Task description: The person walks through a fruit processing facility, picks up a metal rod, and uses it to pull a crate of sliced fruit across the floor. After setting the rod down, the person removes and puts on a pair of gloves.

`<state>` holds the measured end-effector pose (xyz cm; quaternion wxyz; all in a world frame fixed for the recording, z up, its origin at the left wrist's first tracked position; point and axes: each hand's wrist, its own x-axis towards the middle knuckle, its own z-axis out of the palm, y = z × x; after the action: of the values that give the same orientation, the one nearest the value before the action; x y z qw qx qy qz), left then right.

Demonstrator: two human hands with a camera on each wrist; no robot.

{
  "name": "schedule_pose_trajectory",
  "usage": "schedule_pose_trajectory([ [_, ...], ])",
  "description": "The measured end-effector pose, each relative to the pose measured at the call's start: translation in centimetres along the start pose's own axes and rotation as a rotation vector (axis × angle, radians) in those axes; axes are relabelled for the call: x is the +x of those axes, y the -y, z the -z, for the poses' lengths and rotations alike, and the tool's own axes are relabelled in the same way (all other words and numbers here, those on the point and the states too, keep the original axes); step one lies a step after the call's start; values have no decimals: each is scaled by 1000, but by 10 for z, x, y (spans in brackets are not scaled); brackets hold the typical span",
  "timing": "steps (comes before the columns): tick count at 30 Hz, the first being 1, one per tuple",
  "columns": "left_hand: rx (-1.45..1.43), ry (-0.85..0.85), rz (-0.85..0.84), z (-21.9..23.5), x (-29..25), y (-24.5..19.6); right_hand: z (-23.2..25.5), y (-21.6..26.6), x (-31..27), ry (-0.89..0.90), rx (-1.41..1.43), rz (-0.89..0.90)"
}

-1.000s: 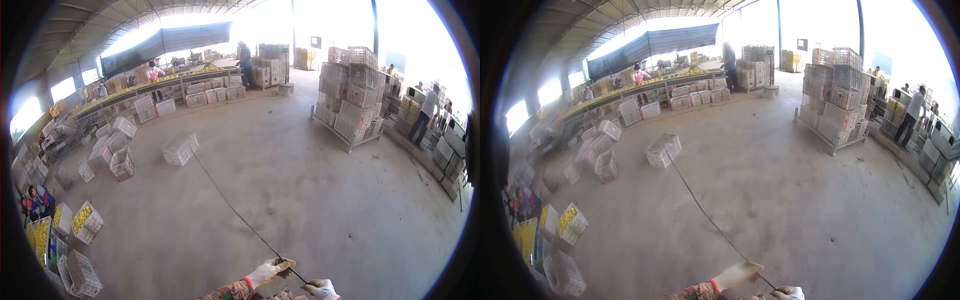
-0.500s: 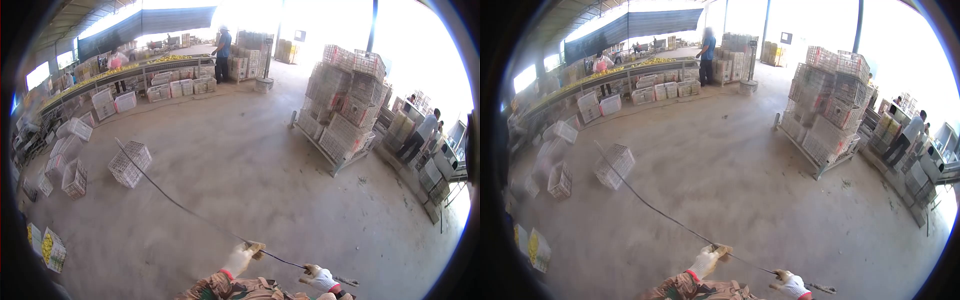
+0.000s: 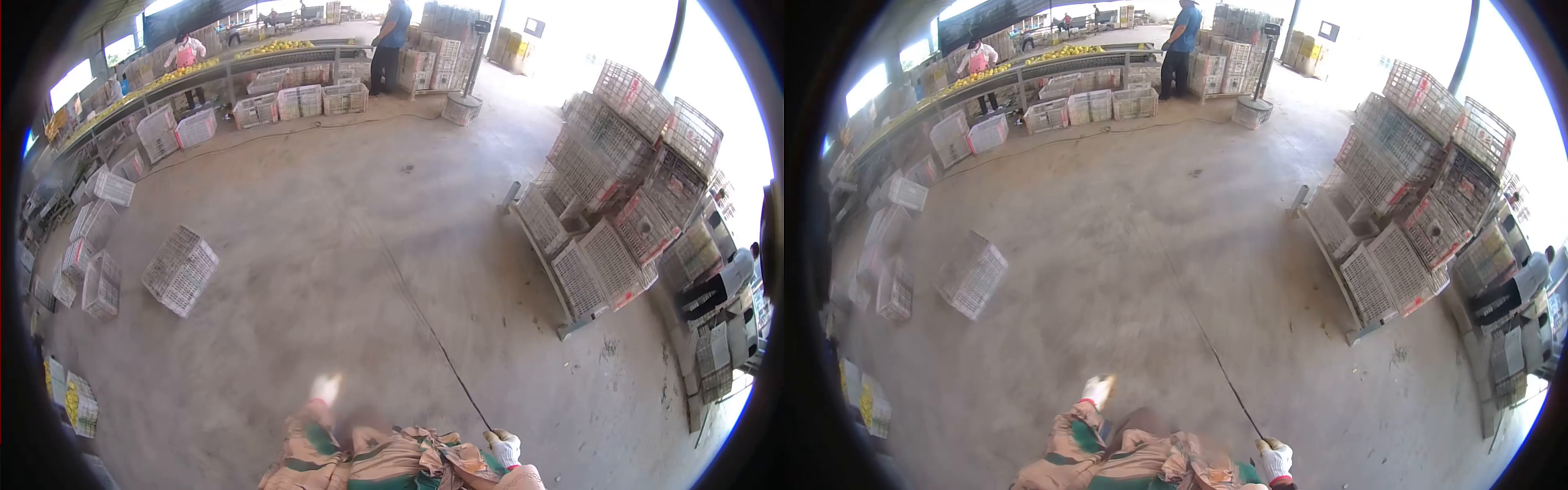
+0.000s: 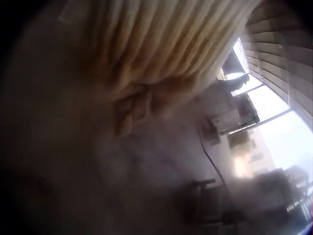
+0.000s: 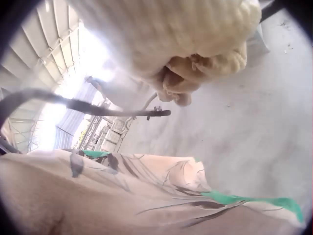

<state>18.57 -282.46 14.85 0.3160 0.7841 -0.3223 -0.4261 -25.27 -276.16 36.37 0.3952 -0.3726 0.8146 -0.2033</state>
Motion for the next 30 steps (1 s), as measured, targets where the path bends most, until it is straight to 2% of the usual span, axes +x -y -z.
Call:
schedule_pose_trajectory([
  [1, -203, -207, 265, 30, 24, 28, -2, 25, 27, 14, -28, -56],
  [2, -499, -246, 456, 61, 26, 65, -1, 45, 60, 22, -55, -105],
  [3, -362, -359, 384, 89, 14, 66, -3, 49, 110, 20, -128, -105],
  [4, -516, -507, 748, 113, 26, 91, -5, 68, 143, 25, -134, -159],
  [5, -539, -598, 909, 128, 36, 115, -9, 80, 185, 20, -136, -209],
  [7, -493, -687, 1016, 145, 69, 88, -13, 88, 236, 22, -123, -365],
  [9, -513, -683, 1044, 120, 149, 45, -17, 129, 316, 20, -86, -432],
  [10, -508, -638, 1036, 95, 195, 10, -17, 135, 360, 0, -162, -422],
  [12, -463, -492, 939, 31, 299, -74, -4, 208, 386, 44, -270, -318],
  [14, -355, -266, 693, -47, 399, -206, 20, 231, 433, 138, -564, 231],
  [15, -306, -131, 437, -98, 446, -279, 21, 234, 457, 181, -689, 517],
  [16, -97, -40, 188, -152, 502, -333, 25, 275, 460, 110, -703, 506],
  [17, -80, 93, 79, -219, 577, -380, 26, 287, 497, 83, -586, 464],
  [18, -70, 165, -21, -252, 591, -465, 27, 291, 526, 53, -470, 424],
  [19, -68, 237, -122, -283, 602, -556, 19, 322, 555, 46, -221, 187],
  [20, -72, 307, -222, -315, 612, -647, 23, 377, 589, 39, 21, -58],
  [21, -132, 380, -323, -333, 611, -716, 30, 415, 610, 31, 266, -314],
  [22, -187, 452, -423, -352, 620, -755, 32, 436, 646, -2, 225, -260],
  [23, -216, 508, -390, -375, 639, -780, 38, 463, 679, -48, 239, -239],
  [24, -219, 572, -345, -398, 663, -793, 37, 492, 710, -85, 264, -241],
  [25, -63, 502, -408, -432, 712, -762, 37, 502, 734, -85, 266, -231],
  [26, 38, 497, -349, -444, 741, -742, 40, 510, 764, -81, 255, -216],
  [27, 260, 514, -319, -431, 758, -756, 48, 531, 804, -73, 239, -204],
  [28, 329, 561, -231, -430, 796, -714, 54, 547, 829, -56, 281, -223],
  [30, 185, 462, -45, -399, 850, -608, 57, 577, 875, -26, 380, -255],
])
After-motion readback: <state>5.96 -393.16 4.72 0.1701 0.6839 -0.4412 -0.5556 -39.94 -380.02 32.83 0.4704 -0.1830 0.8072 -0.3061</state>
